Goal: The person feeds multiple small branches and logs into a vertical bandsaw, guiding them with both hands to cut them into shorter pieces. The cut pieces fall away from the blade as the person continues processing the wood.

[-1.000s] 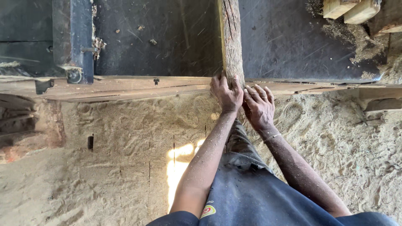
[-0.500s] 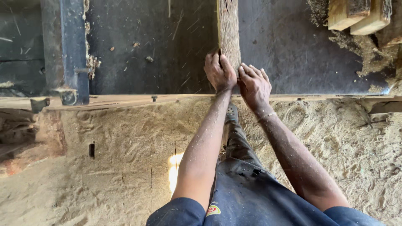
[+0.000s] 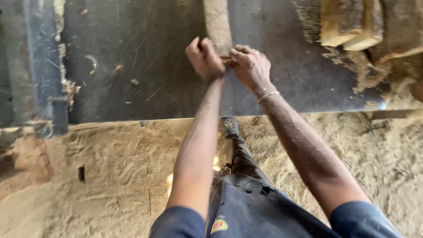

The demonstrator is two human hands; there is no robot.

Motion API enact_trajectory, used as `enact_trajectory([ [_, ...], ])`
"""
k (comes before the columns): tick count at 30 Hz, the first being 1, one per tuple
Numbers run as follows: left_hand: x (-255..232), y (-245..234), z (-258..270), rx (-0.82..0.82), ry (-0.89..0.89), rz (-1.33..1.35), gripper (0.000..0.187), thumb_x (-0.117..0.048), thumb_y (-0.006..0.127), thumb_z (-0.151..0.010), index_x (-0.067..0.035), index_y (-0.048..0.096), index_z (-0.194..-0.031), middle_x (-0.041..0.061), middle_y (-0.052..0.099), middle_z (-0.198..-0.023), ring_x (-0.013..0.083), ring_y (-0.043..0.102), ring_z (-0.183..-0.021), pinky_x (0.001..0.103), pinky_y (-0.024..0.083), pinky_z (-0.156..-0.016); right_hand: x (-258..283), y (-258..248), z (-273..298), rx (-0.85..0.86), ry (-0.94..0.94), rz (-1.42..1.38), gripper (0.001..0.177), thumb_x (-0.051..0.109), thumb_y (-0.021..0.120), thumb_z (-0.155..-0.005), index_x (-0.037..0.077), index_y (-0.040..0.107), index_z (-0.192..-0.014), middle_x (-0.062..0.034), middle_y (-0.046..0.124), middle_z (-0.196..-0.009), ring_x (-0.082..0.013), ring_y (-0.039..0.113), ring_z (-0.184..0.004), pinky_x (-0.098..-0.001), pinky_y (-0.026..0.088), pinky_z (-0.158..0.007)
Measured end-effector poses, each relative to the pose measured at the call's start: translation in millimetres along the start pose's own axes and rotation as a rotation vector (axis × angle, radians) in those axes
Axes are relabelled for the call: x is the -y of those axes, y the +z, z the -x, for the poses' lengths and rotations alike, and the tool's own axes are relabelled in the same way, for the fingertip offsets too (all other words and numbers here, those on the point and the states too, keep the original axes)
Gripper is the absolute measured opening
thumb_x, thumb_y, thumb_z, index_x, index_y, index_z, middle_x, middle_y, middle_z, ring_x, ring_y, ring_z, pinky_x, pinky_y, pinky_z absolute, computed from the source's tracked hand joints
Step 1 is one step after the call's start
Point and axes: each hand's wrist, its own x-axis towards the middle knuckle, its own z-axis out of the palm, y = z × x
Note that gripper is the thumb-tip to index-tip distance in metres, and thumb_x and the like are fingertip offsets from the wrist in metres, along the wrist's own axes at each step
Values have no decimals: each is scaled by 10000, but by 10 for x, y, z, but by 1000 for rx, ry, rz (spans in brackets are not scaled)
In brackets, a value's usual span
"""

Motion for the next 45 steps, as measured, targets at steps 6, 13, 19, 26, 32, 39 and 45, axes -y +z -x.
enact_trajectory([
  [6,6,-621,434,152,58,34,162,-183,523,-1102,-24,549,-1118,58,483,-1017,161,482,-877,334,444,-785,-1384,-720,-100,-413,100,750,732,496,872,-850,77,625,-1398,-266,585,-1324,-362,582,-1181,-461,505,-955],
  [13,-73,-924,724,234,0,66,145,-178,521,-1080,-50,537,-1014,42,492,-975,131,483,-836,308,460,-748,-2718,-918,-416,-27,433,491,770,454,859,-935,-63,488,-1368,-269,583,-1158,-339,615,-996,-481,553,-784],
  [19,-388,-1165,1033,340,-265,-38,234,-301,558,-996,-70,577,-1026,44,546,-967,151,542,-858,334,533,-760,-1892,-604,65,-121,278,630,962,306,809,-902,-135,281,-1574,-180,650,-910,-180,617,-632,-277,527,-427],
  [26,-863,-2194,1957,778,-447,-93,716,-403,517,-1101,-43,308,-1684,266,522,-1287,355,518,-1104,508,516,-882,508,-657,2503,145,324,-693,727,524,594,-966,101,445,-1538,-166,512,-1579,-288,702,-1300,-475,628,-904],
  [32,-1090,-3085,2767,625,-584,98,703,-516,469,-1046,-67,382,-1581,249,639,-1377,357,658,-1240,451,588,-1014,1453,-704,3454,96,724,-1223,784,339,652,-978,38,296,-1608,-245,476,-1575,-336,553,-1352,-452,529,-1065],
  [39,-767,-2448,2046,589,-591,-84,570,-492,412,-1035,-118,551,-1442,176,727,-1138,300,753,-953,462,651,-806,1159,-203,2661,176,831,-924,726,385,508,-954,123,300,-1598,-195,589,-1402,-261,684,-1126,-353,638,-851],
  [45,-725,-2049,1627,533,-436,-35,419,-360,574,-1044,-48,691,-1298,159,800,-1057,273,783,-964,405,636,-850,1121,58,2324,-134,629,-682,558,367,583,-1052,52,531,-1510,-93,522,-1131,-175,559,-1031,-332,529,-929],
])
